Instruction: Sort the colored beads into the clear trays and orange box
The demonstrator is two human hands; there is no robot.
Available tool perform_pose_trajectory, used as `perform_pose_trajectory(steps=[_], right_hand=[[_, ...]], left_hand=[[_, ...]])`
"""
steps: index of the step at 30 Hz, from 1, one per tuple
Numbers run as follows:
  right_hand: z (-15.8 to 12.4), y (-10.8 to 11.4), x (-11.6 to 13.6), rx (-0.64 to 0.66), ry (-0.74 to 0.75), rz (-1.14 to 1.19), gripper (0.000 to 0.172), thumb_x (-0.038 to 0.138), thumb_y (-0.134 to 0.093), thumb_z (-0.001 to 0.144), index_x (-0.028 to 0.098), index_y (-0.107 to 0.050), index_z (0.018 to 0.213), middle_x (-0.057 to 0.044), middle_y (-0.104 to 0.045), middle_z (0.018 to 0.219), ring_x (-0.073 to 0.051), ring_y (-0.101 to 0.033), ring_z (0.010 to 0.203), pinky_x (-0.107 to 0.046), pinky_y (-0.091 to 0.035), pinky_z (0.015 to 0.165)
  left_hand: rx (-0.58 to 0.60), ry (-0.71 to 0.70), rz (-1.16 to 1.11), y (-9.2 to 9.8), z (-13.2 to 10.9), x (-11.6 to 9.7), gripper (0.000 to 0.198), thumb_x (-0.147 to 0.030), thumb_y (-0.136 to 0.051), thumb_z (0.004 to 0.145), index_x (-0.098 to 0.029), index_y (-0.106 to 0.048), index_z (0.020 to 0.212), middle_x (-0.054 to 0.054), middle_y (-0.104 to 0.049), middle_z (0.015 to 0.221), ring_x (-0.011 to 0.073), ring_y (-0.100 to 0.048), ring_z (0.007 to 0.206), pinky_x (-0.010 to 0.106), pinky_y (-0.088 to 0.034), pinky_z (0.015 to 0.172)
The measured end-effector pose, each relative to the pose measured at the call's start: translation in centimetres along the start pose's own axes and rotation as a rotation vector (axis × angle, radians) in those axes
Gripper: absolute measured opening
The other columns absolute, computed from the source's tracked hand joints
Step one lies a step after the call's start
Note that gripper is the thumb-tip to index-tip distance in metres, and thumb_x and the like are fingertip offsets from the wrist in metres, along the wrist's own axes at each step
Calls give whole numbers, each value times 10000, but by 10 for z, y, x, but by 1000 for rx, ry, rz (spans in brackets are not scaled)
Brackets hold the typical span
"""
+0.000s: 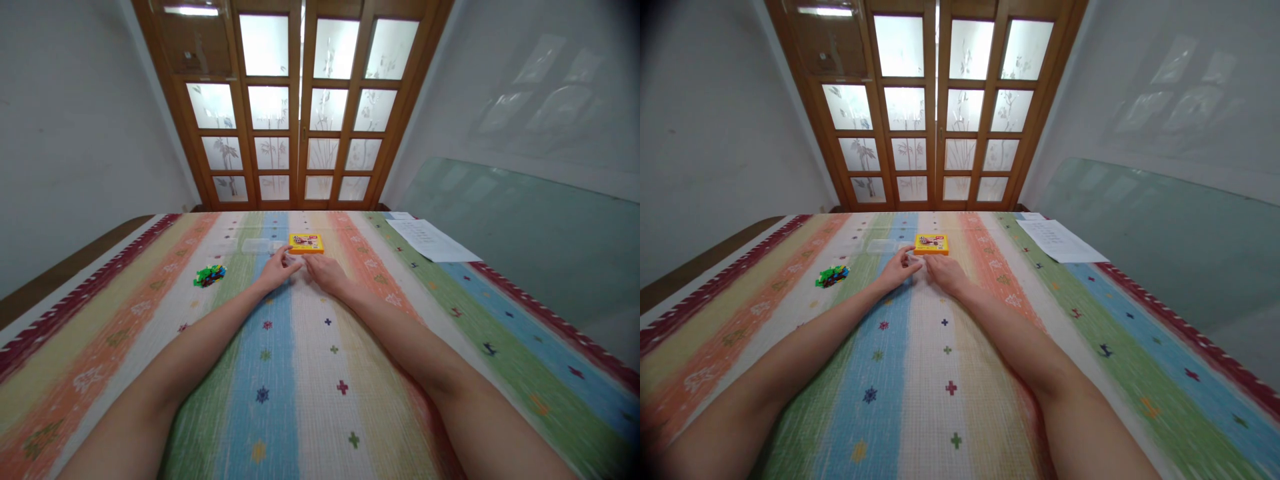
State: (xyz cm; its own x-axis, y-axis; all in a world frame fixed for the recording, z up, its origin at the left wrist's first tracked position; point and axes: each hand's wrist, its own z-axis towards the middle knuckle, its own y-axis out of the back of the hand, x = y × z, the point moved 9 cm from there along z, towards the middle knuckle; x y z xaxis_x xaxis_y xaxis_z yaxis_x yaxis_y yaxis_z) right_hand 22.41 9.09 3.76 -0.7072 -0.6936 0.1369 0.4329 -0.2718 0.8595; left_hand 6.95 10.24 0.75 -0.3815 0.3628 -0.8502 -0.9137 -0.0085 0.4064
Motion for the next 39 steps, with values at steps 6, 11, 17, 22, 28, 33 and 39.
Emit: perform_pose_trajectory(steps=[6,11,17,22,28,33,39], right_hand=[[-2,20,-31,-158,-211,133,367,352,-360,1096,194,-667,1220,-127,-744,1154,-253,-690,1010,-339,-493,888],[-9,21,-57,-241,-383,328,393,468,-370,1080,218,-670,1116,-67,-745,995,-219,-673,866,-305,-480,779],[-13,16,-72,-210,-508,425,348,485,-445,1038,214,-654,1103,-46,-724,914,-207,-647,780,-304,-472,735],[-11,35,-57,-330,-381,301,331,406,-494,1023,188,-609,1244,-117,-687,1096,-250,-647,948,-367,-519,852],[-7,37,-8,-188,-14,152,258,374,-553,1030,224,-660,1210,-136,-649,1221,-288,-583,1196,-446,-490,1051],[-6,27,10,-81,169,132,207,337,-562,1039,229,-690,1161,-128,-651,1297,-267,-584,1240,-459,-484,1087],[-5,28,-24,-112,60,139,199,258,-521,1049,231,-693,1145,-114,-635,1412,-241,-565,1330,-464,-469,1126]], left_hand=[[101,-131,-33,-18,-7,-9,868,-406,-807,818,-206,-409,1563,110,-695,1233,243,-670,1100,458,-513,1046],[156,-221,-76,-22,-13,-22,932,-341,-783,831,-247,-309,1628,134,-581,1454,266,-637,1204,466,-496,1094],[178,-223,-15,-25,-14,-19,868,-271,-747,810,-239,-389,1600,127,-548,1516,296,-576,1323,507,-440,1170],[115,-130,-119,-20,-5,-3,870,-267,-724,823,-223,-372,1617,136,-571,1508,282,-613,1302,496,-471,1153],[62,-10,-260,-12,1,4,987,-244,-725,809,-175,-231,1661,177,-572,1505,263,-625,1316,468,-494,1134],[37,13,-309,-7,3,6,991,-234,-720,836,-185,-194,1674,184,-587,1486,251,-645,1285,472,-487,1137],[60,-15,-179,-4,2,8,911,-267,-727,842,-256,-301,1647,181,-432,1624,270,-577,1368,490,-462,1157]])
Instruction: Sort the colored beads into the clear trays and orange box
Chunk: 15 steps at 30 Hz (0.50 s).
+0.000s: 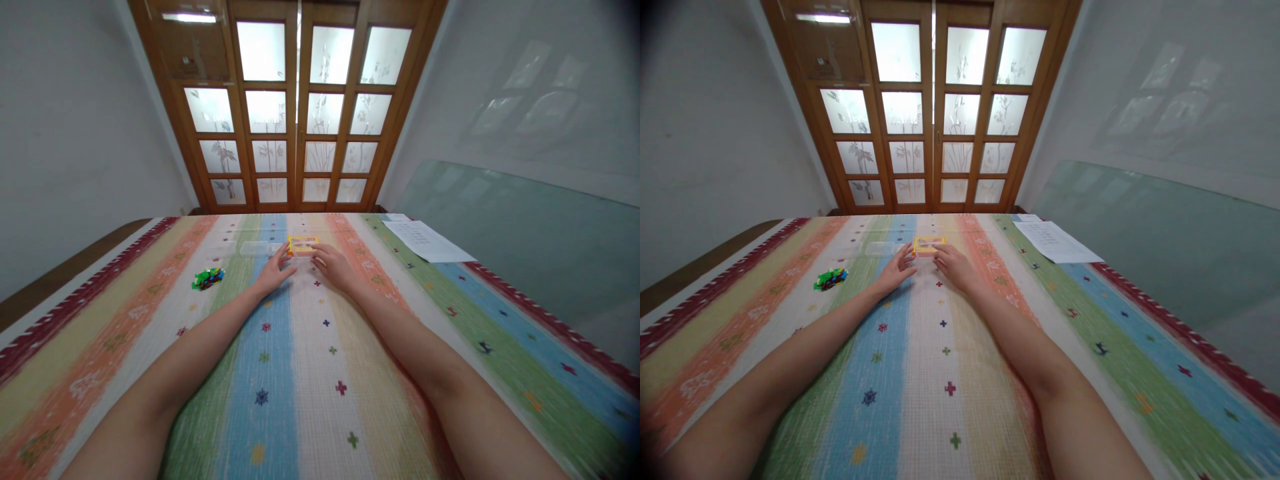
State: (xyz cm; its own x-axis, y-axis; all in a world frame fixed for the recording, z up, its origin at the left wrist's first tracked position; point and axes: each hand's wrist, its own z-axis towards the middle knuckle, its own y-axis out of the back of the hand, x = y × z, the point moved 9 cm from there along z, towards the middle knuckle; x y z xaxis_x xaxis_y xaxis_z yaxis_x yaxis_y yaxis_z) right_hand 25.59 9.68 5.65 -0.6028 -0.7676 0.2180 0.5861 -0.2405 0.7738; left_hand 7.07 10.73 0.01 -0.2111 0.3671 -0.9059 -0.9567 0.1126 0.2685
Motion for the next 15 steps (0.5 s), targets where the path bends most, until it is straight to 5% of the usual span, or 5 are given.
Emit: perform_pose_trajectory(steps=[8,15], right_hand=[[-25,16,-106,43,-352,-146,128,241,-585,985,180,-696,963,-167,-607,1445,-283,-596,1287,-458,-487,1072],[-32,4,-123,194,-346,-226,154,155,-576,926,157,-720,982,-157,-690,1232,-258,-636,1154,-372,-496,1011]], left_hand=[[-10,-10,161,-1,-6,-10,709,-244,-660,879,-213,-454,1557,154,-564,1491,249,-634,1247,472,-507,1111],[43,-148,487,-5,-12,-28,470,-228,-620,886,-207,-643,1355,113,-638,1386,277,-580,1308,486,-422,1190]])
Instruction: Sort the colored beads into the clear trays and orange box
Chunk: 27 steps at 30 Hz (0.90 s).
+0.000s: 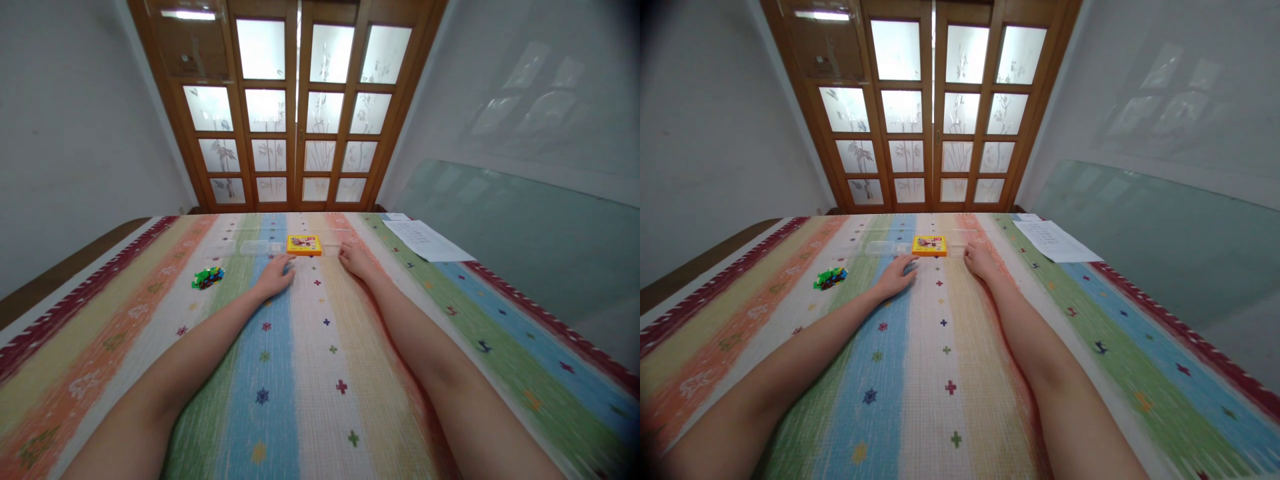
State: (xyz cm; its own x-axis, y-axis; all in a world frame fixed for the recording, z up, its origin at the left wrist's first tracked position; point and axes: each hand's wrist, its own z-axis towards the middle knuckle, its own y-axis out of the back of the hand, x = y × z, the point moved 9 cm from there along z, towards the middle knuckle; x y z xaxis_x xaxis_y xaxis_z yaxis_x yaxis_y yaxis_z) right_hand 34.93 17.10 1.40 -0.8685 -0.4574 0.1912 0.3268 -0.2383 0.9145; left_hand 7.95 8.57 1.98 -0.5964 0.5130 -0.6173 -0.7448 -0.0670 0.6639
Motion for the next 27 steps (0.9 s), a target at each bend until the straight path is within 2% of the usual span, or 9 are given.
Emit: perform_pose_trajectory(steps=[4,7,11,14,16,19,27], right_hand=[[-1,12,14,-69,-14,9,201,224,-549,980,172,-726,1059,-143,-685,1272,-254,-640,1143,-372,-501,991],[3,19,36,-127,-16,14,238,263,-524,1011,184,-726,1109,-137,-706,1226,-264,-643,1115,-395,-508,969],[18,5,83,-56,148,11,262,267,-575,1000,197,-708,1214,-133,-701,1273,-259,-628,1179,-401,-486,1034],[33,-7,104,-34,218,-3,394,265,-630,978,196,-638,1366,-150,-652,1385,-260,-594,1271,-411,-466,1083],[44,-14,109,-11,237,-23,450,263,-650,972,190,-607,1414,-157,-642,1404,-260,-590,1291,-414,-462,1097],[55,-23,111,34,257,-60,443,263,-647,983,190,-613,1419,-155,-665,1383,-264,-615,1273,-408,-470,1091],[51,-24,107,54,317,-63,475,182,-555,1018,229,-570,1490,-128,-666,1416,-243,-629,1299,-401,-470,1112]], left_hand=[[23,-13,140,-5,-1,2,421,-240,-605,896,-190,-674,1309,132,-631,1386,299,-564,1319,491,-403,1195],[49,-29,203,-12,-1,5,408,-250,-604,901,-186,-685,1296,146,-617,1409,317,-555,1325,502,-402,1190],[74,-34,252,-19,-2,7,390,-264,-618,900,-216,-692,1280,130,-605,1431,324,-544,1336,512,-391,1196],[73,-41,252,-19,-2,7,377,-274,-610,911,-227,-689,1276,122,-605,1429,318,-545,1340,508,-387,1202],[72,-49,231,-18,-2,6,373,-275,-607,911,-215,-690,1270,140,-601,1430,332,-543,1342,524,-380,1204],[66,-48,212,-18,-2,6,374,-285,-608,912,-188,-689,1264,173,-580,1455,359,-527,1360,550,-362,1210],[76,-61,254,-19,-2,2,383,-261,-616,908,-216,-669,1285,139,-535,1533,338,-472,1432,533,-310,1247]])
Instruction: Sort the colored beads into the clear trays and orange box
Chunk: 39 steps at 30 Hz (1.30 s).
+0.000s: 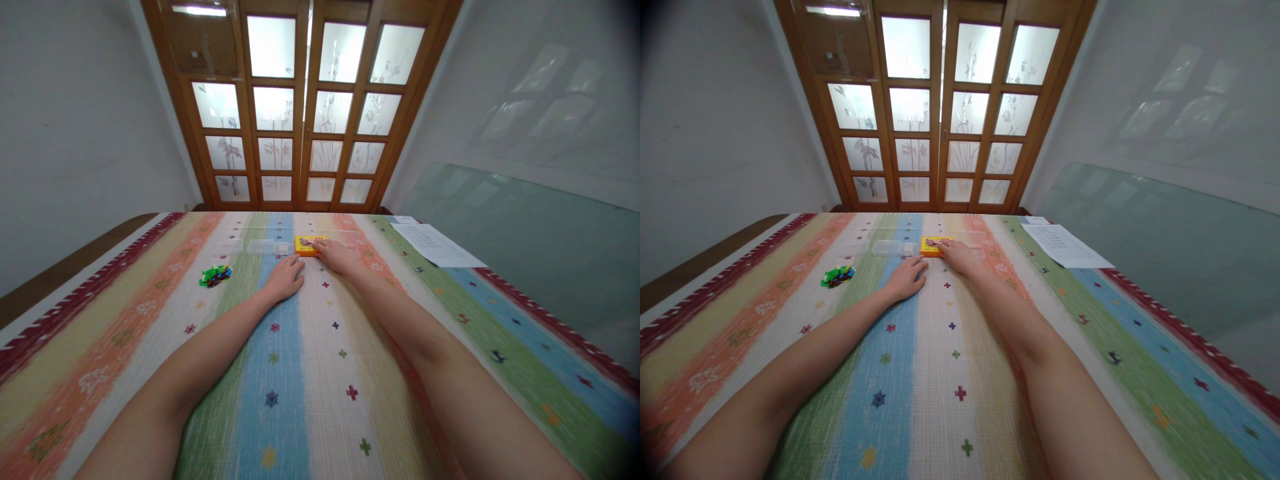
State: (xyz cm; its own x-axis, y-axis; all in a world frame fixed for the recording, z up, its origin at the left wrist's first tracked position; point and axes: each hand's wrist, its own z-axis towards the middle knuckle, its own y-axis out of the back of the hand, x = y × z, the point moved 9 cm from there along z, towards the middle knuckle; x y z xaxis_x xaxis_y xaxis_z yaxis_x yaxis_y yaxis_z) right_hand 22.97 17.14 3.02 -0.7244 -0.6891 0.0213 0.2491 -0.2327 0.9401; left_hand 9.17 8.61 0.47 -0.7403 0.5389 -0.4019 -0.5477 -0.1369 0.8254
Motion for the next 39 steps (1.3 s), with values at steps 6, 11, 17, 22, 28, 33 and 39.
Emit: perform_pose_trajectory(steps=[6,11,17,22,28,33,39], right_hand=[[-6,3,0,40,-27,11,429,178,-537,1022,213,-610,1443,-138,-643,1449,-241,-611,1330,-390,-469,1117],[-8,13,10,75,-80,-39,417,204,-528,1038,212,-593,1450,-148,-641,1445,-250,-633,1285,-355,-482,1067],[-5,29,13,123,-103,-74,391,290,-491,1071,201,-600,1436,-146,-664,1399,-250,-634,1244,-332,-471,1026],[3,42,2,45,-116,-45,336,310,-469,1076,202,-673,1320,-130,-711,1259,-255,-630,1174,-350,-462,1002],[8,73,-34,-344,-424,-47,293,271,-497,1028,162,-648,1254,-184,-643,1253,-291,-604,1097,-358,-477,857],[16,69,-59,-426,-534,86,284,198,-487,978,165,-633,1219,-146,-693,1106,-256,-626,938,-339,-471,791],[20,51,-48,-283,-365,225,186,192,-523,939,189,-703,986,-87,-736,1008,-214,-638,918,-321,-474,839]], left_hand=[[5,-14,-47,0,1,-2,386,-263,-621,898,-204,-682,1275,140,-545,1532,336,-463,1437,531,-286,1259],[37,-20,55,-1,1,-6,416,-281,-566,937,-187,-659,1331,135,-573,1506,319,-475,1426,507,-314,1252],[42,-12,205,2,-1,-9,458,-318,-541,963,-181,-628,1391,136,-509,1573,301,-454,1456,460,-330,1255],[65,3,229,-2,-1,-6,469,-350,-523,985,-181,-625,1411,140,-480,1599,298,-441,1480,453,-307,1269],[92,-9,225,-3,-1,-4,454,-396,-529,991,-193,-646,1379,139,-479,1600,297,-461,1468,456,-322,1258],[114,-27,219,-5,-2,-4,485,-450,-551,981,-212,-638,1394,127,-463,1617,297,-435,1492,456,-311,1264],[134,-17,212,-6,-3,-4,497,-471,-516,997,-214,-619,1410,129,-436,1640,294,-411,1513,461,-302,1266]])
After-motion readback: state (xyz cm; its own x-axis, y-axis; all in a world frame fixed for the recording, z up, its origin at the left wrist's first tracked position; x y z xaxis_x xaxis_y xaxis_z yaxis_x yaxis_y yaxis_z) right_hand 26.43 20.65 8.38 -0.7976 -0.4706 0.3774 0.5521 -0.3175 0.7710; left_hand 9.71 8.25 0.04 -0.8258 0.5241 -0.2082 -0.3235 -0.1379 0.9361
